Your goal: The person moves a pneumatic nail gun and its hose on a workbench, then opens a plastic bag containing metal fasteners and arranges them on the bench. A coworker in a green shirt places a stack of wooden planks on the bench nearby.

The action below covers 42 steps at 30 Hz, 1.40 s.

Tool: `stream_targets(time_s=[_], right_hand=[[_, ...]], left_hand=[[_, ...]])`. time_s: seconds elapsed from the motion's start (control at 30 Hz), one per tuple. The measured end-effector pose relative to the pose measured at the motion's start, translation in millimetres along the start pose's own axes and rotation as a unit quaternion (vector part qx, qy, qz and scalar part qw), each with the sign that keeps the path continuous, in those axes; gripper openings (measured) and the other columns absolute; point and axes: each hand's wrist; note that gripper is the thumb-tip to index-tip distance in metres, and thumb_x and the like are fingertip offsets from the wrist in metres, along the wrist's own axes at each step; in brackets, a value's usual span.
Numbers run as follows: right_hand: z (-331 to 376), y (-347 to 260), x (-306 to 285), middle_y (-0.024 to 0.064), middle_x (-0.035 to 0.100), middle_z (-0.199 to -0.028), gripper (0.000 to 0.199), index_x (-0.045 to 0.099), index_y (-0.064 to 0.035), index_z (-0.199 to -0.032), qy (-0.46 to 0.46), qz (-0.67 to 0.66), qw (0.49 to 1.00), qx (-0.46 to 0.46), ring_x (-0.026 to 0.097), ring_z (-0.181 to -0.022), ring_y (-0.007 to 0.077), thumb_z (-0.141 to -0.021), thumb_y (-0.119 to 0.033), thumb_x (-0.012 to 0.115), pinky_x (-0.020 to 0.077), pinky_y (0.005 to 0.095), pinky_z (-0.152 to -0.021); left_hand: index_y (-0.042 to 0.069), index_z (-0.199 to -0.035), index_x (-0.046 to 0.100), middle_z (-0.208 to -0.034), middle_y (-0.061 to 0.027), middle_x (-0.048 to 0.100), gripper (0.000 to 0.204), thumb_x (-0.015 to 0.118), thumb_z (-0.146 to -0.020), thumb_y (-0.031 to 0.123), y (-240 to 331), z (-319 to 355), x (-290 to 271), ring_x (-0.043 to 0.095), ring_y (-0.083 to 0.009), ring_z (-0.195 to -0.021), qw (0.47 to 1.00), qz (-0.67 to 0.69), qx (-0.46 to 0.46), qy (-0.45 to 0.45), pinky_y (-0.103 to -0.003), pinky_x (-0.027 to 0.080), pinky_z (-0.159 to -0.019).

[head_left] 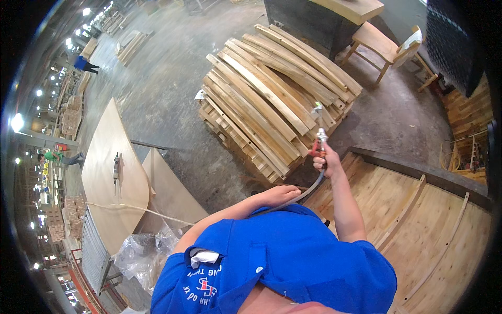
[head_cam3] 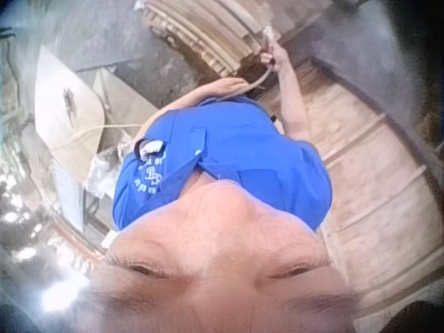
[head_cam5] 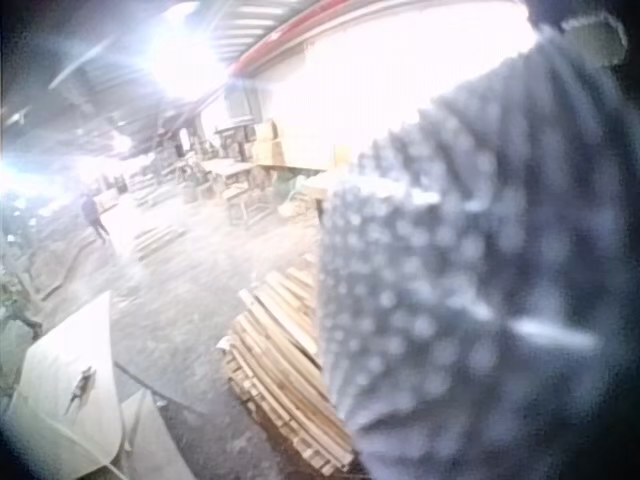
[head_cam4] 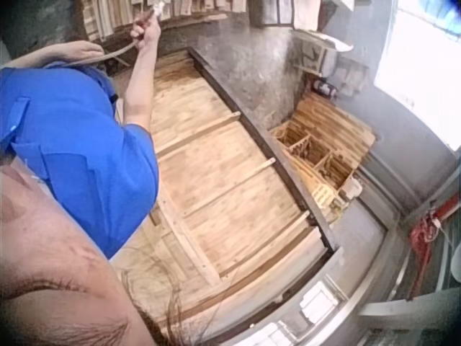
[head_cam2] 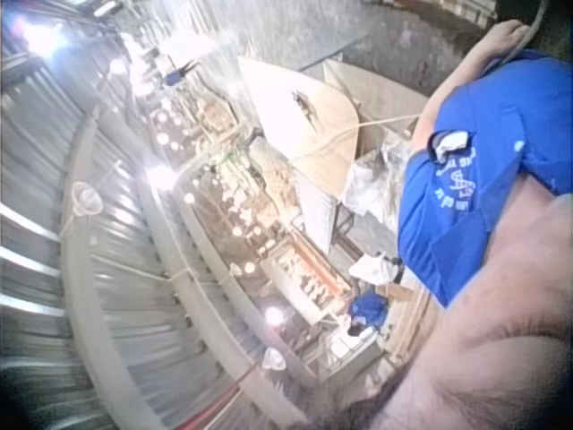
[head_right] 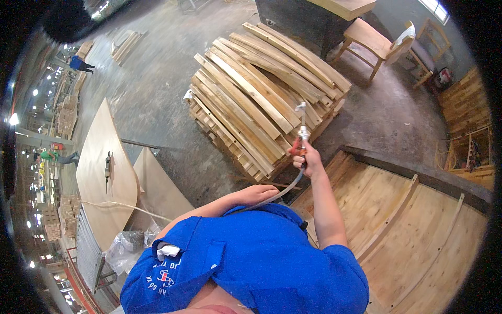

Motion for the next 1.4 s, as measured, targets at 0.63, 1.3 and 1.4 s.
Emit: stream_targets(time_s=[0.63, 1.3, 1.4], right_hand=[[-5.7, -38.6, 20.5, 0.0158, 0.059, -0.083, 0.031, 0.05, -0.0136, -0.1, -0.063, 0.064, 0.995, -0.043, 0.032, -0.035, 0.0029, -0.091, -0.036, 0.031, 0.0266, 0.018, -0.033], [52.1, -259.0, -126.3, 0.0098, 0.055, -0.068, 0.033, 0.045, -0.0083, -0.093, 0.084, 0.29, 0.95, 0.082, 0.031, -0.035, 0.0052, -0.089, -0.04, 0.036, 0.0255, 0.0205, -0.033], [51.3, -289.6, -145.6, 0.0138, 0.057, -0.074, 0.034, 0.046, -0.0077, -0.093, 0.091, 0.215, 0.97, 0.063, 0.031, -0.036, 0.0053, -0.089, -0.04, 0.035, 0.0253, 0.0202, -0.033]], left_hand=[[0.003, -0.107, 0.05, -0.092, -0.0141, 0.058, 0.031, 0.045, -0.087, 0.025, 7.4, 43.7, -37.1, 0.056, -0.0244, -0.087, 0.989, -0.06, 0.117, -0.071, -0.032, 0.043, -0.078], [0.005, -0.115, 0.047, -0.103, -0.0179, 0.055, 0.038, 0.044, -0.086, 0.03, 122.5, -175.6, -46.5, 0.052, -0.0306, -0.096, 0.957, -0.139, 0.103, -0.233, -0.037, 0.04, -0.083], [0.007, -0.114, 0.048, -0.096, -0.0185, 0.054, 0.04, 0.045, -0.085, 0.034, 133.6, -226.6, -54.2, 0.05, -0.0334, -0.093, 0.946, -0.286, 0.111, -0.102, -0.04, 0.039, -0.083]])
Point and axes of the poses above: each hand's wrist, its own z-axis away from the middle knuckle, its own x-axis out of the palm, y = z × x
